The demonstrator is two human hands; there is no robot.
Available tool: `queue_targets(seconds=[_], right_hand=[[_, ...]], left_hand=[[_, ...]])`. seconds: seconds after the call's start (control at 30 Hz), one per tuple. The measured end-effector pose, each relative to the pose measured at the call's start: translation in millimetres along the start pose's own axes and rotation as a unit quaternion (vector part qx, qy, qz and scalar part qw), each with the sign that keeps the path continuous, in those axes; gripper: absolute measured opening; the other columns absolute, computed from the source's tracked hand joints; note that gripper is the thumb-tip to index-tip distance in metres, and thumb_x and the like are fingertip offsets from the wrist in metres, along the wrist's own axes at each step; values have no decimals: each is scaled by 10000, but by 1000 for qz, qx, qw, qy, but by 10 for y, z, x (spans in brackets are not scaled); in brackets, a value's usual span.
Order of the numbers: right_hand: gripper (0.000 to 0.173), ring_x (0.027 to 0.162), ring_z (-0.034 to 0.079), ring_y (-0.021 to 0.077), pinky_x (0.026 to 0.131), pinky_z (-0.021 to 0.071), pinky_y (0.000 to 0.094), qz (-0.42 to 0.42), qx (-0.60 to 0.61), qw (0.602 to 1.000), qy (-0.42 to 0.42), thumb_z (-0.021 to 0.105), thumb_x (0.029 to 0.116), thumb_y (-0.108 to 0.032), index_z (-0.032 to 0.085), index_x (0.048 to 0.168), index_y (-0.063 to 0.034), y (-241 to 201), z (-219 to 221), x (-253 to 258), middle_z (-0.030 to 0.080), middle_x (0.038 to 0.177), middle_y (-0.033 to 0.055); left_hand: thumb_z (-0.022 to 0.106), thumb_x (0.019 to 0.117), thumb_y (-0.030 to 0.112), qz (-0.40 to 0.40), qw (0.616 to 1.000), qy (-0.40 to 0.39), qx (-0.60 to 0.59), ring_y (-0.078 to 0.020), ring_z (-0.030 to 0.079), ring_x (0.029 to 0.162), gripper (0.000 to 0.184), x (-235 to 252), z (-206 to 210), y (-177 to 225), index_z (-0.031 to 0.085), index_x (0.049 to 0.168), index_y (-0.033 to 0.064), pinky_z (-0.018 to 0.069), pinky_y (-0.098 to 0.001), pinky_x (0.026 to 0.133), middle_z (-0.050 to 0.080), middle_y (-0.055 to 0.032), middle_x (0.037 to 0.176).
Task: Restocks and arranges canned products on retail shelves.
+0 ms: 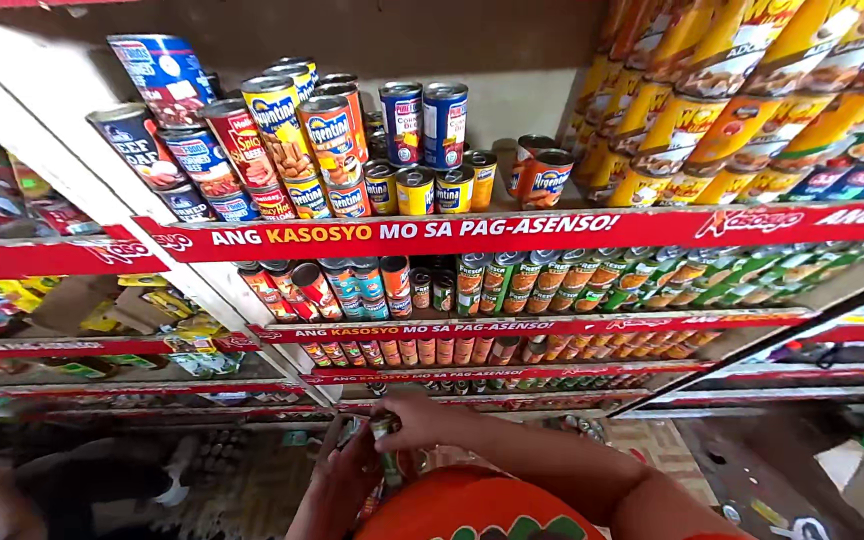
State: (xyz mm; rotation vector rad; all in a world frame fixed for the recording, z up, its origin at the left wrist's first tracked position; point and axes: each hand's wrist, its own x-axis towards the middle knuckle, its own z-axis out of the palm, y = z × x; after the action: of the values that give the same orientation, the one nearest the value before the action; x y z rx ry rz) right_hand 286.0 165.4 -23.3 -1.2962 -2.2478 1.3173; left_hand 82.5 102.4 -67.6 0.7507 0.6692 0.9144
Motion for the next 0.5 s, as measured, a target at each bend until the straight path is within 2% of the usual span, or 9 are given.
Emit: queue_targets(seconds=[0.07,0.13,0.2,0.27,0.3,0.4,0.5], right_hand=[[582,1245,601,400,1046,471,604,55,-44,994,80,716,950,-317,552,1428,-29,-40,-245,-53,569,1411,248],[634,1220,628,414,990,513,615,119,-110,971,174,668,977,-368,482,1520,-98,-32,-550,-10,484,1529,222],[581,1169,654,419,944,540,611,159,-146,943,253,625,1007,-301,461,1538,-133,98,-835,151,447,1569,194],[584,1079,685,427,876,569,610,172,-168,922,302,646,993,-191,448,1539,-133,253,-1041,340,432,1573,187],[600,1079,684,427,876,572,604,180,-173,918,309,662,986,-175,439,1540,-117,307,-1110,423,425,1576,188],[616,1126,662,438,907,560,604,220,-185,917,275,647,993,-174,403,1547,-64,425,-1195,655,405,1576,218],[566,1105,669,448,898,572,586,242,-189,913,268,589,1028,-147,393,1553,-70,472,-1143,747,347,1597,249]], left_hand=[[477,950,645,-11,1000,-14,-13,-217,599,1277,827,12,-34,-36,406,1508,38,507,-419,1043,586,-101,1441],[337,1033,543,-34,999,-18,2,-260,558,1339,702,-1,-59,-58,371,1535,54,494,-446,1064,525,-129,1509],[244,1067,453,-62,998,-6,29,-276,559,1331,629,-24,-49,-46,331,1550,59,496,-466,1058,515,-138,1509],[172,1075,388,-83,995,0,48,-273,558,1328,596,-49,-16,-11,307,1550,55,488,-469,1067,512,-139,1507],[139,1079,359,-91,994,4,52,-263,561,1322,582,-59,-4,8,302,1546,52,490,-458,1063,516,-134,1501],[159,1084,334,-90,995,10,40,-255,588,1290,560,-63,-66,11,298,1547,51,516,-452,1032,537,-127,1481],[171,1087,344,-85,995,24,42,-266,598,1278,561,-111,-128,20,283,1552,52,524,-448,1017,536,-137,1481]])
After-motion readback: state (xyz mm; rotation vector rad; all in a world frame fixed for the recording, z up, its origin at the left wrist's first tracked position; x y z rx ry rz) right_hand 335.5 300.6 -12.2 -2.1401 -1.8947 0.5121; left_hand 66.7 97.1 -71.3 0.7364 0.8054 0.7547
